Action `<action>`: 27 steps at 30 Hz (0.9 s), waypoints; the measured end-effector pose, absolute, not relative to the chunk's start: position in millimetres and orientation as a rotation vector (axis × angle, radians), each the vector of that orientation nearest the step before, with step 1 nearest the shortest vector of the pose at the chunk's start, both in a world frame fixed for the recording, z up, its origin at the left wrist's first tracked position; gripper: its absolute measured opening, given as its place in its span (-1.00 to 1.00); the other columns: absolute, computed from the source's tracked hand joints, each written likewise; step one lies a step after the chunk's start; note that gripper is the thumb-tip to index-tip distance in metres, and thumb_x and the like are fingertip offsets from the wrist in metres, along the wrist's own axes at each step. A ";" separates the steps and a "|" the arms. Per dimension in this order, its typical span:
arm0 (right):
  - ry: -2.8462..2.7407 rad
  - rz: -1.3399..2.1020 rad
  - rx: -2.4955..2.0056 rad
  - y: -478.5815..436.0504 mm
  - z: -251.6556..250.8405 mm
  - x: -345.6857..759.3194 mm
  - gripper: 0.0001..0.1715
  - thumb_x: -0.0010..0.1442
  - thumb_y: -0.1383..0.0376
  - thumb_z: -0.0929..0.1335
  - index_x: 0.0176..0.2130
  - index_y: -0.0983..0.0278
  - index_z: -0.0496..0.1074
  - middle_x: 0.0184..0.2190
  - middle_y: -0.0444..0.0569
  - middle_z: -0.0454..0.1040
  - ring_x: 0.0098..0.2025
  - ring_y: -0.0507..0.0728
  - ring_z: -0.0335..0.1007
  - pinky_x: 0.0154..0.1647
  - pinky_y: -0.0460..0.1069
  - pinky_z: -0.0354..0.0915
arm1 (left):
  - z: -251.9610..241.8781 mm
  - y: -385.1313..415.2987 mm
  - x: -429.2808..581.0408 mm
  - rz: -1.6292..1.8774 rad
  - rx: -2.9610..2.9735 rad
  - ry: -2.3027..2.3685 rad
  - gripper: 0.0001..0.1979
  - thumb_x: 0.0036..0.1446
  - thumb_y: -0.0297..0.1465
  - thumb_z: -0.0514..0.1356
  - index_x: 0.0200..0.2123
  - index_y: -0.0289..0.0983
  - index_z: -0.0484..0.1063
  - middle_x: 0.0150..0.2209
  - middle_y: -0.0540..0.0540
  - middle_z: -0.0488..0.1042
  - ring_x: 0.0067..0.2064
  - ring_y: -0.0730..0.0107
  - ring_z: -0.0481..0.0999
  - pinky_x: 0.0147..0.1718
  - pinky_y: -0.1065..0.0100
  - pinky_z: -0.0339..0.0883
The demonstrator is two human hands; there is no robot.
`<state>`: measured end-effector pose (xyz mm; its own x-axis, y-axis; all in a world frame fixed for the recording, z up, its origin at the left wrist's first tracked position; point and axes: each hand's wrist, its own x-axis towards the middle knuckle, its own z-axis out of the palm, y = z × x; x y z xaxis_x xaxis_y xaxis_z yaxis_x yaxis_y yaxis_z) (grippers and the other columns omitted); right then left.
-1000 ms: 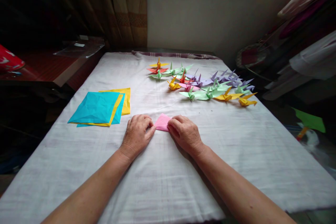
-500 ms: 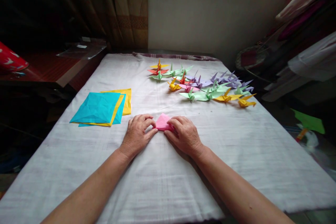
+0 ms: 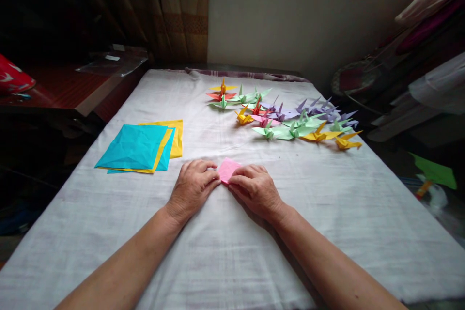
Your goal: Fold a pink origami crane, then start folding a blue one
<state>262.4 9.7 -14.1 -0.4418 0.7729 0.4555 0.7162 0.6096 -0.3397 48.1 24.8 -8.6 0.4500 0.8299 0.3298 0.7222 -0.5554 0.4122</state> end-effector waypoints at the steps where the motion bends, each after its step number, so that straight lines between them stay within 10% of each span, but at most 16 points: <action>1: -2.255 0.138 -1.174 10.3 -14.8 262.1 -0.83 0.31 0.21 0.35 -0.26 0.17 0.56 -0.25 -0.06 0.58 -0.24 0.12 0.41 -0.16 0.03 0.17 | -8.5 24.6 48.1 0.736 2.501 1.353 -0.93 0.24 -0.34 0.24 -0.25 -0.15 0.54 -0.05 -0.06 0.56 0.02 0.18 0.46 0.02 0.13 0.20; 27: -2.033 0.283 -1.425 15.0 -18.3 254.1 -0.77 0.24 0.28 0.37 -0.47 0.23 0.40 -0.36 -0.05 0.50 -0.25 0.14 0.39 -0.15 0.03 0.20 | -0.7 26.2 64.7 0.642 2.319 1.553 -0.88 0.15 -0.37 0.26 -0.45 -0.21 0.47 -0.03 -0.07 0.51 0.07 0.13 0.40 0.07 0.09 0.17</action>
